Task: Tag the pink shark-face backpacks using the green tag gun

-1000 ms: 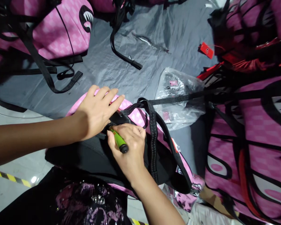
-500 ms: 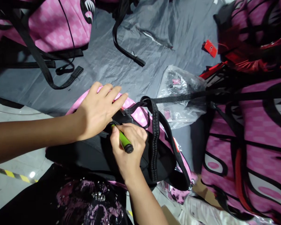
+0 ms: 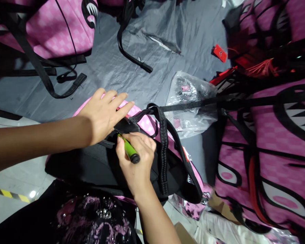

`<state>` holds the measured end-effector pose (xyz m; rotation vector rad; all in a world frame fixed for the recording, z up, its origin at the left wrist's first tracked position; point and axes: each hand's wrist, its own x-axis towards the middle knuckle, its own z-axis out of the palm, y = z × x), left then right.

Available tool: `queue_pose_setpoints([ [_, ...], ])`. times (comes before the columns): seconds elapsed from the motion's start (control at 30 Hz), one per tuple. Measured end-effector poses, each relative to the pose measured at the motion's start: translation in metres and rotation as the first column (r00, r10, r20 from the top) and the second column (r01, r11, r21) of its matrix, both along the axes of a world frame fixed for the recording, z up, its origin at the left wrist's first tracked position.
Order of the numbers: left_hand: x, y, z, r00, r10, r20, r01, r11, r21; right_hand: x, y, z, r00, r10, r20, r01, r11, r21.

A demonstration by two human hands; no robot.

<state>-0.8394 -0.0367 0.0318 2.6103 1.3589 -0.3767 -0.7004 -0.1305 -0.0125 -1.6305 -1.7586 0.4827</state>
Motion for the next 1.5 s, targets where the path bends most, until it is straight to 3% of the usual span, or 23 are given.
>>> queue_pose_setpoints([
  [0.3,-0.002,0.000,0.008,0.991,-0.046,-0.127,0.048,0.999,0.013,0.017,0.003,0.007,0.993,0.079,-0.088,-0.089,0.989,-0.117],
  [0.67,-0.003,0.002,0.009,0.991,-0.041,-0.125,0.044,0.999,0.022,0.018,0.009,0.008,0.983,0.152,-0.100,-0.161,0.983,-0.091],
  [0.8,-0.006,0.004,0.010,0.982,-0.063,-0.180,0.052,0.997,-0.062,0.018,0.007,0.007,0.987,0.148,-0.064,-0.154,0.984,-0.090],
  [1.0,-0.003,0.001,0.013,0.970,-0.030,-0.242,0.017,0.998,-0.058,0.015,0.005,0.000,0.981,0.155,-0.117,-0.162,0.985,-0.054],
  [1.13,-0.003,0.003,0.015,0.959,-0.073,-0.275,0.054,0.995,-0.079,0.019,0.007,-0.003,0.975,0.168,-0.143,-0.174,0.984,-0.037],
  [1.23,-0.012,0.003,0.019,0.967,-0.138,-0.216,0.123,0.989,-0.083,0.024,0.007,-0.003,0.968,0.190,-0.163,-0.198,0.980,-0.032],
  [1.3,-0.020,0.001,0.023,0.977,-0.097,-0.191,0.080,0.992,-0.093,0.027,0.006,-0.002,0.965,0.208,-0.162,-0.216,0.976,-0.032],
  [1.43,-0.029,0.000,0.031,0.961,0.160,-0.224,-0.200,0.964,-0.172,0.030,0.003,-0.003,0.960,0.242,-0.141,-0.244,0.970,0.002],
  [1.5,-0.030,0.001,0.031,0.960,0.167,-0.223,-0.210,0.959,-0.189,0.028,0.002,-0.003,0.957,0.253,-0.140,-0.251,0.967,0.031],
])
